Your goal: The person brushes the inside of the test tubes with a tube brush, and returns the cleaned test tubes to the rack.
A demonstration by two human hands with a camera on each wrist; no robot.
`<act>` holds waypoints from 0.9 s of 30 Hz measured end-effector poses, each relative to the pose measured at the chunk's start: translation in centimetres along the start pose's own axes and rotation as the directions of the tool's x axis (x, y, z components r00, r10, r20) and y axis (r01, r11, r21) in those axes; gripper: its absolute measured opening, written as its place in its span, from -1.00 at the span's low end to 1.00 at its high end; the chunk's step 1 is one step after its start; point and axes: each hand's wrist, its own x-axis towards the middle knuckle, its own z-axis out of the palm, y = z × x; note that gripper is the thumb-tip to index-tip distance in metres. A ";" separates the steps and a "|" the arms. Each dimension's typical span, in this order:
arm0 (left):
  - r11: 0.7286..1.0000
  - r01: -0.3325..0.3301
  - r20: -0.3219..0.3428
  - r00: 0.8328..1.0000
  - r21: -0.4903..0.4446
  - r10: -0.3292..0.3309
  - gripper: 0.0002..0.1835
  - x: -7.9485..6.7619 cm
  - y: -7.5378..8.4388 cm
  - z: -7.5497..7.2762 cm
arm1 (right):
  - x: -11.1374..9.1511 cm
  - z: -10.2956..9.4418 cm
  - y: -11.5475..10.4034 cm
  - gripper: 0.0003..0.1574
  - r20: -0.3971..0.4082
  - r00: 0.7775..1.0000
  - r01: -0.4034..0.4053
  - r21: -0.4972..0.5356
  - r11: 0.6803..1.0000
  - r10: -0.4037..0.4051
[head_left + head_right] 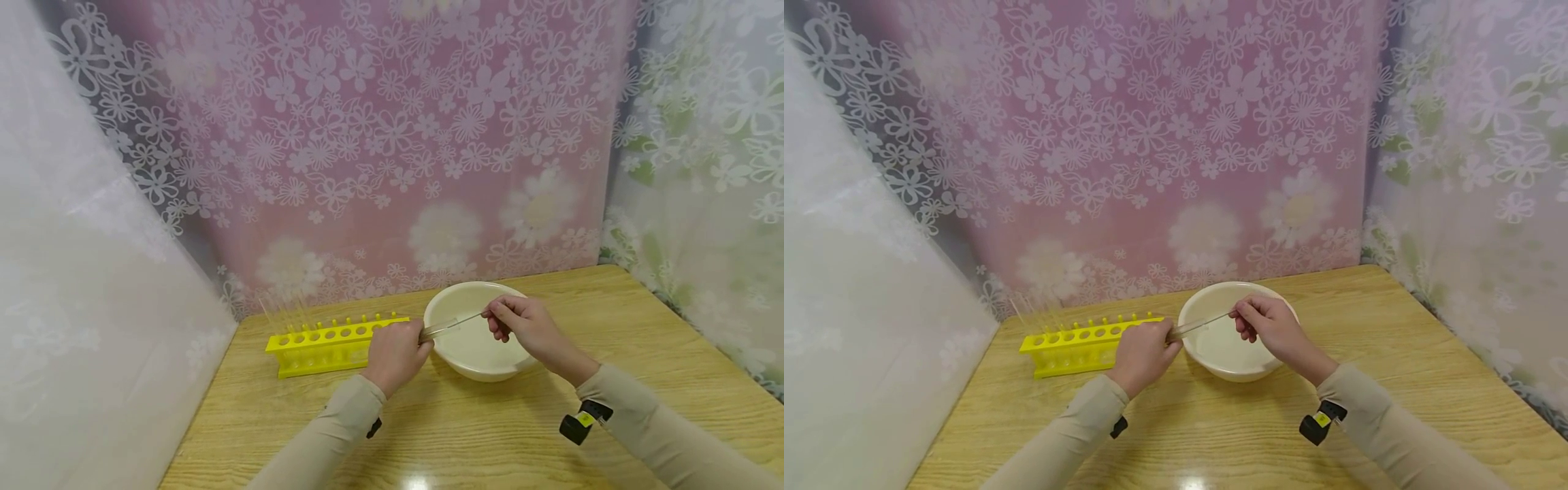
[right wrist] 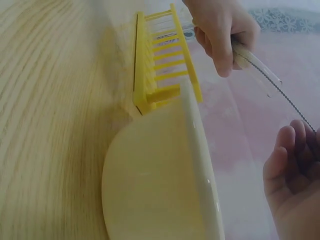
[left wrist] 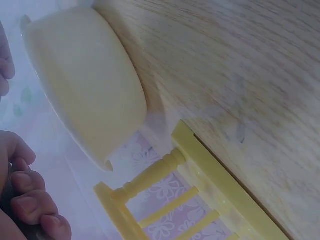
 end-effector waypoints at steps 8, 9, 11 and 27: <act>1.000 -0.008 -0.006 1.000 -0.014 0.008 -0.72 0.0 0.6 0.1 | 0.1 1.4 0.3 -0.60 0.046 0.999 -0.016 0.009 1.000 0.016; 1.000 -0.012 -0.010 1.000 -0.017 0.012 -0.72 0.0 0.7 0.0 | 0.1 1.5 0.4 -0.59 0.060 0.998 -0.018 0.006 1.000 0.017; 1.000 -0.024 -0.020 1.000 -0.020 0.024 -0.73 0.1 0.8 0.0 | 0.1 1.8 0.5 -0.59 0.072 0.997 -0.009 -0.004 1.000 0.009; 0.999 -0.047 -0.052 0.998 -0.003 0.047 -0.71 0.2 1.4 0.3 | 0.1 1.9 0.4 -0.51 0.060 0.996 -0.056 -0.040 0.998 0.059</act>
